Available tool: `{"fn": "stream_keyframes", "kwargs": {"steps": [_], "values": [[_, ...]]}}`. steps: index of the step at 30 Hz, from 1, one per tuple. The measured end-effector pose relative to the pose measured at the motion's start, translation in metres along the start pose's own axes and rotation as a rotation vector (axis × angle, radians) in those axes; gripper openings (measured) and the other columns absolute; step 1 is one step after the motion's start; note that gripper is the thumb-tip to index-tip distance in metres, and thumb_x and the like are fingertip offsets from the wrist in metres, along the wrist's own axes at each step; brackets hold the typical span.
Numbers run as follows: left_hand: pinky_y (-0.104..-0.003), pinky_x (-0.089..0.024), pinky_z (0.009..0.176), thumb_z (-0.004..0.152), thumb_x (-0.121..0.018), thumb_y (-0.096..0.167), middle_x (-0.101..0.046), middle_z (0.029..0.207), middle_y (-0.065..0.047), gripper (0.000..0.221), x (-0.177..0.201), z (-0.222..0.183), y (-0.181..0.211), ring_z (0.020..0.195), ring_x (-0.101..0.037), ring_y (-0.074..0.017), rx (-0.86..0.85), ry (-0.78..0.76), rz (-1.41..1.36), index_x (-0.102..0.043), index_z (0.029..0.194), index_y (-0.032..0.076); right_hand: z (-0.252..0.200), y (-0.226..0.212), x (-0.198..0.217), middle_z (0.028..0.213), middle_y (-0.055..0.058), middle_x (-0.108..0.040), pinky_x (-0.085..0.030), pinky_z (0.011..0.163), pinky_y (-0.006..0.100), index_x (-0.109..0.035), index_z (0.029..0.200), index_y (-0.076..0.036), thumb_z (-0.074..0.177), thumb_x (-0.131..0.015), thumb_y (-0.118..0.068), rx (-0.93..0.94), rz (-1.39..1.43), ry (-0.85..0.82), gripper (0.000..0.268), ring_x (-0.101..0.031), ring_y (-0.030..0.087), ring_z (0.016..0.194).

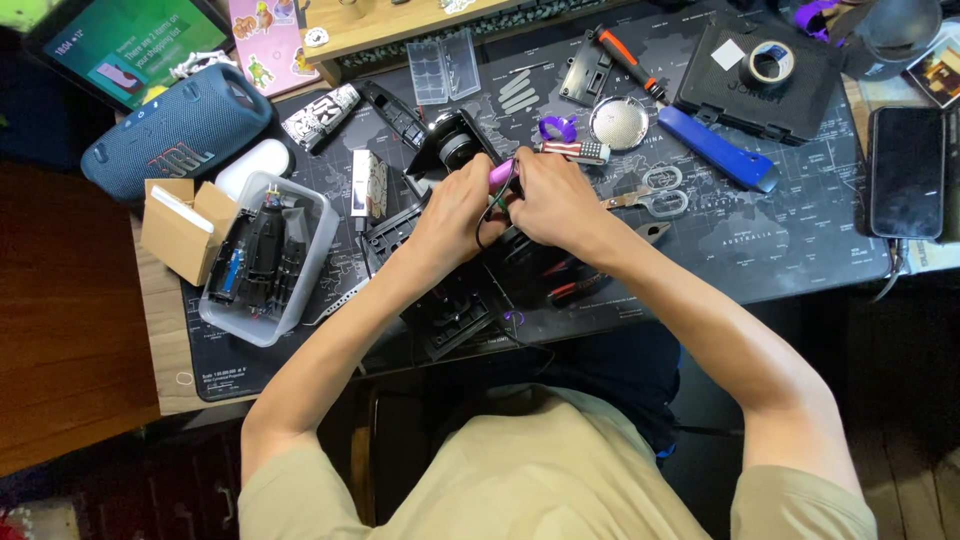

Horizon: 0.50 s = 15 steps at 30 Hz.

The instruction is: Repairing an electronic device by disassembling components, managing internal wiring, and reassembling parts

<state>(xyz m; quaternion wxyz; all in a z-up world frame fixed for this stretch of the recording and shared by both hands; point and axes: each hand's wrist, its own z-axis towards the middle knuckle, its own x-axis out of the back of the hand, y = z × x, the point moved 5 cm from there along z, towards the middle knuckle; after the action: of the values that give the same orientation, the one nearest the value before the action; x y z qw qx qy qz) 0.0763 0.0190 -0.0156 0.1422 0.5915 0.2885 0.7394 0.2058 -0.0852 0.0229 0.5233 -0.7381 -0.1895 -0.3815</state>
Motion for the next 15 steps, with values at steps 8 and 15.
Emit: {"fn": "stream_keyframes", "kwargs": {"steps": [8, 15], "values": [[-0.061, -0.055, 0.073, 0.082, -0.071, 0.032, -0.058, 0.092, -0.023, 0.052, 0.003, 0.002, 0.004, 0.085, -0.068, -0.0555, -0.027, 0.018, -0.027, -0.046, 0.118, 0.004, -0.001, 0.001, -0.001, 0.100, 0.026, -0.074, -0.059, 0.085, 0.066, -0.064, 0.117, 0.004, 0.091, -0.069, -0.018, -0.028, -0.017, -0.001, 0.035, -0.075, 0.058, 0.098], [-0.062, -0.055, 0.074, 0.082, -0.070, 0.035, -0.059, 0.095, -0.024, 0.056, 0.003, 0.003, 0.004, 0.088, -0.068, -0.0557, -0.025, -0.019, -0.038, -0.045, 0.120, 0.002, 0.001, 0.004, -0.001, 0.099, 0.026, -0.075, -0.059, 0.085, 0.066, -0.064, 0.115, 0.003, 0.091, -0.068, -0.019, -0.034, -0.023, -0.009, 0.032, -0.075, 0.058, 0.099]]}}
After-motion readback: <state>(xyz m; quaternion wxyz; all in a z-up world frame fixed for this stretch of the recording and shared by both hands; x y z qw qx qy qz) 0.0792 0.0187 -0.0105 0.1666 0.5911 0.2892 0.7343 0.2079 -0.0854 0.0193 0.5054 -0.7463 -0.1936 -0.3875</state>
